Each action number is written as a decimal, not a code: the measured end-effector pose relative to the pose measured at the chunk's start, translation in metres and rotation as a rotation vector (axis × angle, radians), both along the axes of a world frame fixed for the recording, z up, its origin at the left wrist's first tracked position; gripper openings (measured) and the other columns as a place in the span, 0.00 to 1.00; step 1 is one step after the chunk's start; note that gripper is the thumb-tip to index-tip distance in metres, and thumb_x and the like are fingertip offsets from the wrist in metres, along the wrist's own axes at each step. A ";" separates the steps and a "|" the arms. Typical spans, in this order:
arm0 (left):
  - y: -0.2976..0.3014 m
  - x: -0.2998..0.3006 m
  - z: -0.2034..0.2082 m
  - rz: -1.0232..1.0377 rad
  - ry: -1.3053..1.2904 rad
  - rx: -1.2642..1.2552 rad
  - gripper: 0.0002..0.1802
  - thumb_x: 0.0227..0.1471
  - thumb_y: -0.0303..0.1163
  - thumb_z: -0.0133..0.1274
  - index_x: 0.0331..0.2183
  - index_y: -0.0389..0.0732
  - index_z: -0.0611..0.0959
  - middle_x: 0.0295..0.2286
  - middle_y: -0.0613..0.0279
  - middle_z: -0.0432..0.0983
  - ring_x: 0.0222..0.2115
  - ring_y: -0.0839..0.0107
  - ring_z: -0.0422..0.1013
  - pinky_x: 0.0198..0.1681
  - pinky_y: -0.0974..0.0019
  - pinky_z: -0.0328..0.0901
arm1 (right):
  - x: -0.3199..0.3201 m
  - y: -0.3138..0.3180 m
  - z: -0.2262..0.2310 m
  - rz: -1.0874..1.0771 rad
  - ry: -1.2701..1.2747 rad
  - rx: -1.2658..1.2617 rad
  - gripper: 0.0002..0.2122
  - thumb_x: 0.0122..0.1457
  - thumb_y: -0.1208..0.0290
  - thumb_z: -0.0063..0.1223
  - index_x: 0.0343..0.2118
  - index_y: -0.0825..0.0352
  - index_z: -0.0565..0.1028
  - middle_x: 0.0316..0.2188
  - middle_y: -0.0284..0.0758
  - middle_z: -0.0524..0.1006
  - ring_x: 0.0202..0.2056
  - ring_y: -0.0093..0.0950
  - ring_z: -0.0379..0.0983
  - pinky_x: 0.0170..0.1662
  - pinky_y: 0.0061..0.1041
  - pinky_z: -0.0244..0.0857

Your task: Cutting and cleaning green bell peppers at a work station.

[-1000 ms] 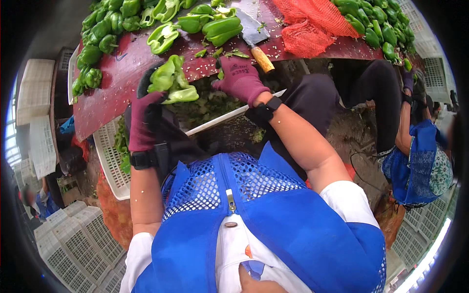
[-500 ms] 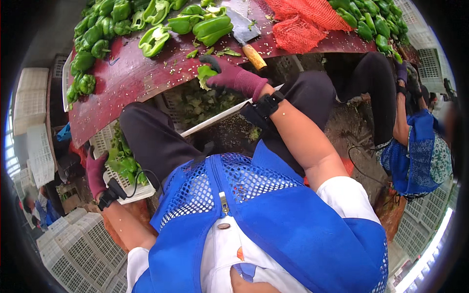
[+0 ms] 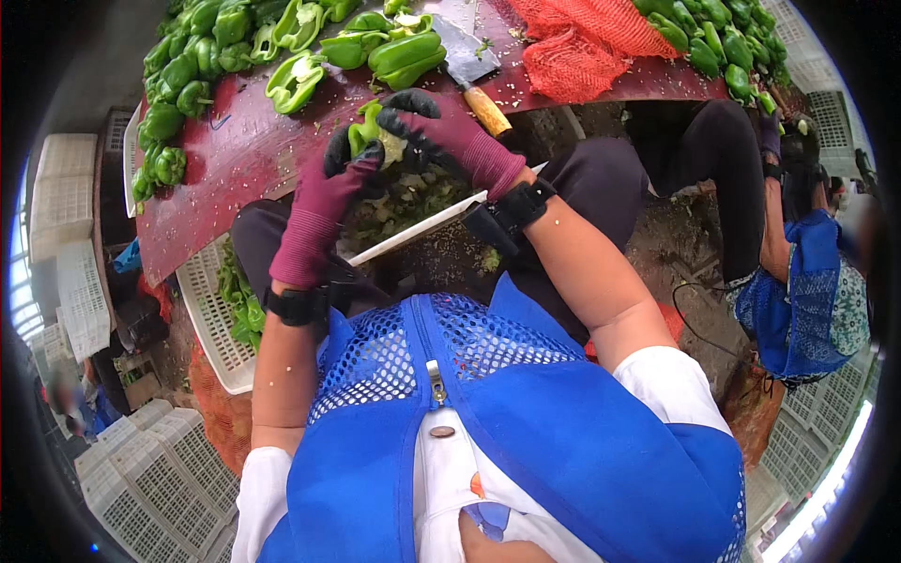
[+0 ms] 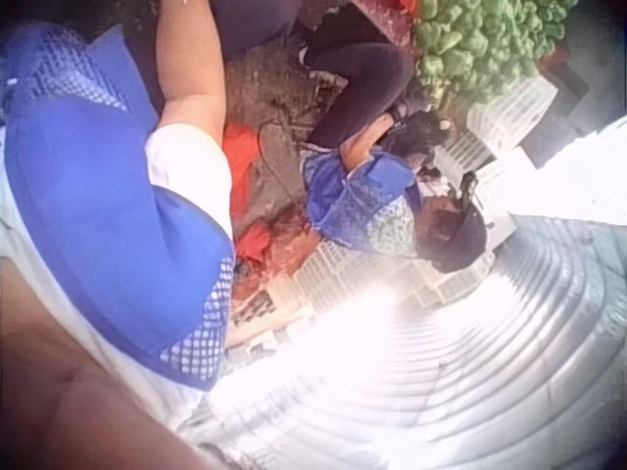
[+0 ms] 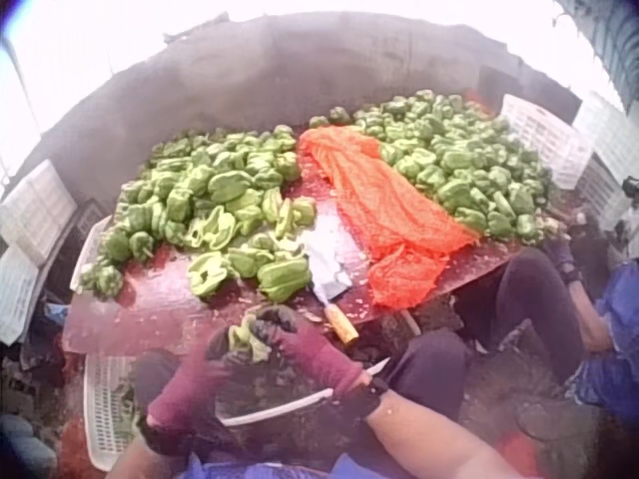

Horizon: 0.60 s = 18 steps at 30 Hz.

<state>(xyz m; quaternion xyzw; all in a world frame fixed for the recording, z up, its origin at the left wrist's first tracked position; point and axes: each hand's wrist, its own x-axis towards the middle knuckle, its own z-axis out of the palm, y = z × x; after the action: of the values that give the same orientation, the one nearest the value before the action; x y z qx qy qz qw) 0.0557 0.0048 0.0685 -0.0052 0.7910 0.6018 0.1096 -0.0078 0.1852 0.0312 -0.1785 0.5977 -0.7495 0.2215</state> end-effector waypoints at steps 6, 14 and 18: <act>0.019 -0.001 -0.015 0.350 0.037 0.130 0.19 0.60 0.30 0.38 0.52 0.35 0.70 0.40 0.60 0.74 0.40 0.73 0.71 0.44 0.69 0.67 | 0.015 -0.006 -0.011 -0.228 0.529 0.482 0.35 0.54 0.36 0.45 0.49 0.68 0.65 0.37 0.52 0.75 0.42 0.46 0.73 0.42 0.41 0.66; -0.001 0.006 -0.031 0.192 0.453 -0.351 0.15 0.55 0.23 0.42 0.45 0.37 0.75 0.38 0.58 0.75 0.37 0.73 0.72 0.42 0.69 0.67 | 0.020 -0.014 -0.002 -0.276 0.593 0.523 0.31 0.54 0.38 0.45 0.39 0.69 0.68 0.33 0.51 0.76 0.37 0.48 0.74 0.37 0.42 0.66; -0.017 0.018 -0.049 0.037 0.492 -0.691 0.15 0.50 0.17 0.48 0.42 0.38 0.78 0.36 0.55 0.77 0.34 0.71 0.74 0.37 0.68 0.68 | 0.020 -0.020 -0.006 -0.260 0.449 0.324 0.21 0.58 0.51 0.47 0.37 0.70 0.71 0.35 0.51 0.75 0.37 0.48 0.73 0.39 0.39 0.66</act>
<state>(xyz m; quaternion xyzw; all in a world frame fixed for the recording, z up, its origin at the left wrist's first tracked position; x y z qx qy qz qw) 0.0736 -0.0118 0.0192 0.0879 0.9486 0.2865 -0.1018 0.0122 0.1652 0.0252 -0.2242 0.7613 -0.6084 0.0114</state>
